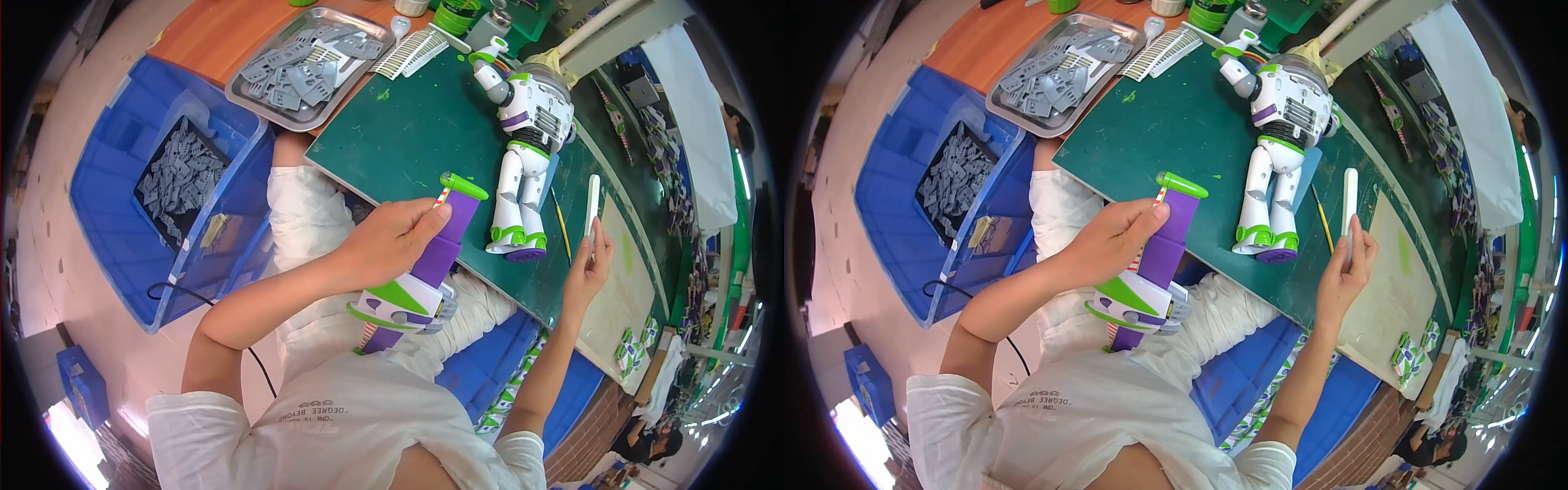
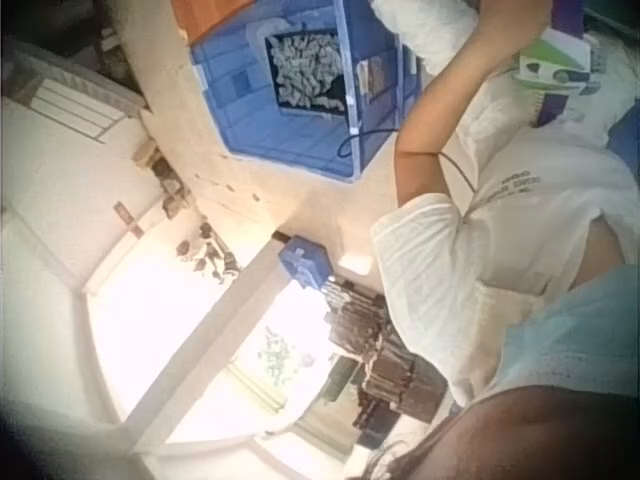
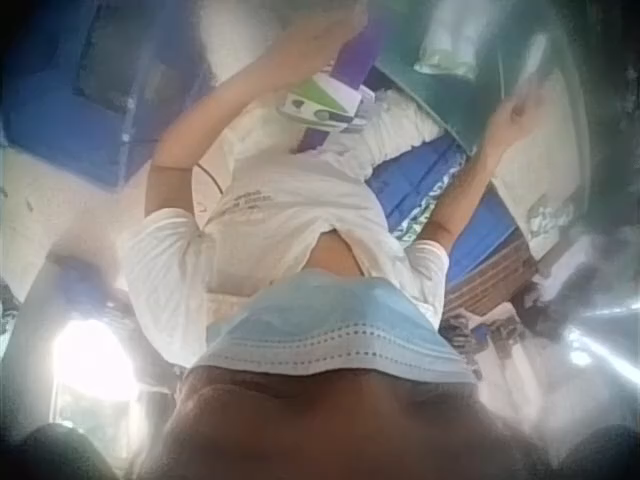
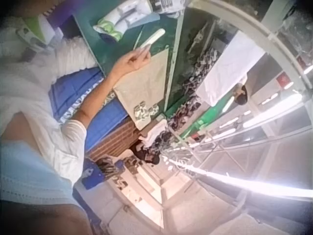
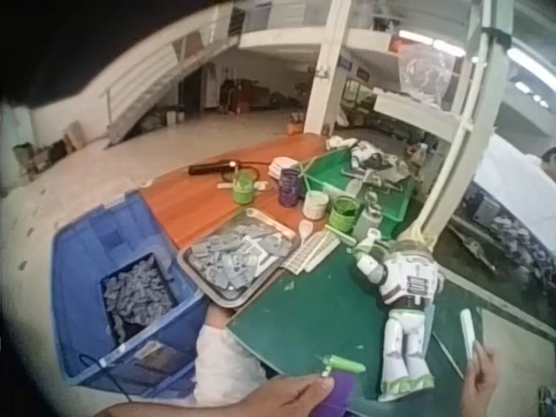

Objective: Assembling toy jetpack components onto a plastic figure at a manufacturing workstation.

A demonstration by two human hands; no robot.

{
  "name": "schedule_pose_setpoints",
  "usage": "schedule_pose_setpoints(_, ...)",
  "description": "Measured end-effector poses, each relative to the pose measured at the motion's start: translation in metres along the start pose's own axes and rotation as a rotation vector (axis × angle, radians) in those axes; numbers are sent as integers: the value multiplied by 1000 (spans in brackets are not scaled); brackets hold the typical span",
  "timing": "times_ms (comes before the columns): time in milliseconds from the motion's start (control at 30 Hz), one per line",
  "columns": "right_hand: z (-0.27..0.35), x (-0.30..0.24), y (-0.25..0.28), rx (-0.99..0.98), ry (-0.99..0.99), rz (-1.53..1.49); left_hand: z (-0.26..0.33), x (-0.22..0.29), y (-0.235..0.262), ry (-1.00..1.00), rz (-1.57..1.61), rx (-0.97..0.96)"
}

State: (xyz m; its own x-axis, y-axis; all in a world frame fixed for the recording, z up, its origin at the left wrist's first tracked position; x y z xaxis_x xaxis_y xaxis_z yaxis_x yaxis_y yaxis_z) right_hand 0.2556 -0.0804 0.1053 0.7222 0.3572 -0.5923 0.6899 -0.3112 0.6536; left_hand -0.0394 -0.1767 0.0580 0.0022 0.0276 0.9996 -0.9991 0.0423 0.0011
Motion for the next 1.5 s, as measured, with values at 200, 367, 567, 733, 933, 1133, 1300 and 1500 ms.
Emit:
schedule_pose_setpoints(200, -5, 101, 17, 34, -53, 191, -6, -1, -17, 29, -23, -73)
schedule_pose_setpoints(367, 1, 73, 12, 18, -77, 119, -6, -5, -29, 91, -21, -131)
schedule_pose_setpoints(567, -2, 70, 5, 14, -74, 110, -7, -6, -35, 100, 13, -120)
schedule_pose_setpoints(733, 12, 16, 8, 7, -24, 15, -8, -10, -38, 136, -1, -146)
schedule_pose_setpoints(933, 56, -118, -38, -354, 467, -164, -9, -4, -54, 46, -143, -236)
schedule_pose_setpoints(1133, 57, -130, -54, -369, 475, -95, -6, -1, -55, 24, -91, -269)
schedule_pose_setpoints(1300, 58, -131, -56, -397, 474, -100, -6, -6, -56, 73, 51, -244)
schedule_pose_setpoints(1500, 64, -126, -61, -418, 400, -185, -8, -4, -54, 11, 131, -144)
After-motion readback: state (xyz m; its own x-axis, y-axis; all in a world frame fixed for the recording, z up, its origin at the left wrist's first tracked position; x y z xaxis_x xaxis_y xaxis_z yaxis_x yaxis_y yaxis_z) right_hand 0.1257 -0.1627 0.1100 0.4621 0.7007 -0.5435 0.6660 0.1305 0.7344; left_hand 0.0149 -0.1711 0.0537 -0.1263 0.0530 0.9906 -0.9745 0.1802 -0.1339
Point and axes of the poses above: each hand's wrist, its own z-axis away from the middle knuckle, its own y-axis out of the back of the hand, x = y × z, the point moved 8 cm from there along -z, towards the middle knuckle, and after that the axes turned 4 degrees about -y, right-handed, at the moved point
